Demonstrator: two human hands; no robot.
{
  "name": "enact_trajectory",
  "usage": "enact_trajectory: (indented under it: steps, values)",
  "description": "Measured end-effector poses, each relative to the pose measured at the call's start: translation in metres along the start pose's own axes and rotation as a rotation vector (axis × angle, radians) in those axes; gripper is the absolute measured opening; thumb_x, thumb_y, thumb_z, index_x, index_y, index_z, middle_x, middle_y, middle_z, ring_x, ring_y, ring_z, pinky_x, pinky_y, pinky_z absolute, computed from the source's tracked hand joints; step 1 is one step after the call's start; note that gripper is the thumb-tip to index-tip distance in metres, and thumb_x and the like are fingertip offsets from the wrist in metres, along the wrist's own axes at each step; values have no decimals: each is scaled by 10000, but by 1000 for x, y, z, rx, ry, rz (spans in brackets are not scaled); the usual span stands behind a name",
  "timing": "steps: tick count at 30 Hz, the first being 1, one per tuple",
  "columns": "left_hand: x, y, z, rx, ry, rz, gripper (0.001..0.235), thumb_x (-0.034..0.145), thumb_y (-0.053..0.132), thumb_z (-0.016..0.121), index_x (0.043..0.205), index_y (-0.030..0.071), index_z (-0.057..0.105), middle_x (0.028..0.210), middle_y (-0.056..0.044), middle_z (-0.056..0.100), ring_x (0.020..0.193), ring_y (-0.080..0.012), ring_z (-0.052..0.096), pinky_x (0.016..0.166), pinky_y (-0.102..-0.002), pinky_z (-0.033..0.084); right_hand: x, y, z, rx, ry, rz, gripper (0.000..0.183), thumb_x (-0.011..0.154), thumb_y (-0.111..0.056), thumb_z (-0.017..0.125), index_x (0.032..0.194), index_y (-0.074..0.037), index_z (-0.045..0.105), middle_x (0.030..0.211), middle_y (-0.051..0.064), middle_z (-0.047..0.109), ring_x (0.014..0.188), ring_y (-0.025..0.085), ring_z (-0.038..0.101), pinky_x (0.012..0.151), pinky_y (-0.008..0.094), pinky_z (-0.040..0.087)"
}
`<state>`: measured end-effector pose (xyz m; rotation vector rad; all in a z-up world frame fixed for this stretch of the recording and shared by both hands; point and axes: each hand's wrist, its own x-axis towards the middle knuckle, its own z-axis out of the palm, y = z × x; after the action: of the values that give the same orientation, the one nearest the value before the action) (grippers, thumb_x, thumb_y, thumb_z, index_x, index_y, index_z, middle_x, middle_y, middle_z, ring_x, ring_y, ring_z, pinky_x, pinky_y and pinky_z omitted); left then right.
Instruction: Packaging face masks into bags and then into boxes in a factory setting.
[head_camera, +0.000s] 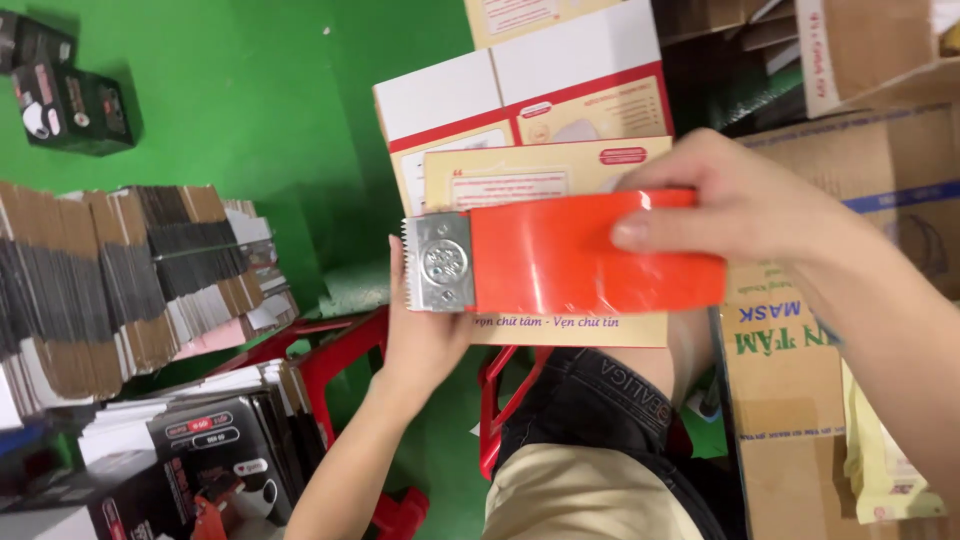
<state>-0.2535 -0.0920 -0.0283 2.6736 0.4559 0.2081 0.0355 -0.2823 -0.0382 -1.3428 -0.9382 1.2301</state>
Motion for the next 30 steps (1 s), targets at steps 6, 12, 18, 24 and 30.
enact_trajectory:
  steps: [6, 12, 18, 24, 30]
  values:
    - [11, -5, -45, -1414, 146, -542, 388, 1033, 250, 563, 1297, -9, 682, 1260, -158, 715, 1152, -231, 675, 1041, -400, 520, -9, -3, 0, -145, -37, 28, 321, 830, -254, 729, 990, 18, 789, 827, 81, 765, 703, 121, 703, 612, 284, 564]
    - [14, -25, -33, -1671, -34, -763, 207, 1016, 168, 635, 1086, -14, 706, 1027, -98, 752, 908, -179, 720, 884, -400, 604, -13, -6, 1, -304, -15, 35, 372, 897, -320, 745, 1105, -18, 806, 810, 81, 748, 656, 143, 715, 559, 302, 569]
    - [-6, -111, 16, -1352, 268, -720, 160, 1050, 85, 652, 1060, -54, 731, 898, -82, 703, 770, -129, 630, 723, -266, 509, 13, -87, 27, -636, -1, 301, 463, 769, -510, 808, 1006, -113, 827, 711, 81, 734, 608, 202, 680, 555, 346, 570]
    - [-30, -131, 126, -1353, 291, -677, 168, 1079, 162, 573, 1137, 7, 600, 1147, -91, 640, 991, -116, 589, 905, -280, 501, 24, -94, 42, -886, -15, 493, 613, 789, -640, 748, 886, -43, 849, 709, 182, 750, 671, 298, 732, 686, 358, 585]
    - [19, -78, 5, -790, 107, -70, 879, 847, 435, 808, 1548, 104, 394, 1641, -164, 334, 1565, -292, 292, 1296, -463, 250, 24, -105, 44, -829, 35, 385, 668, 707, -726, 733, 939, -108, 833, 728, 162, 754, 716, 328, 763, 761, 392, 602]
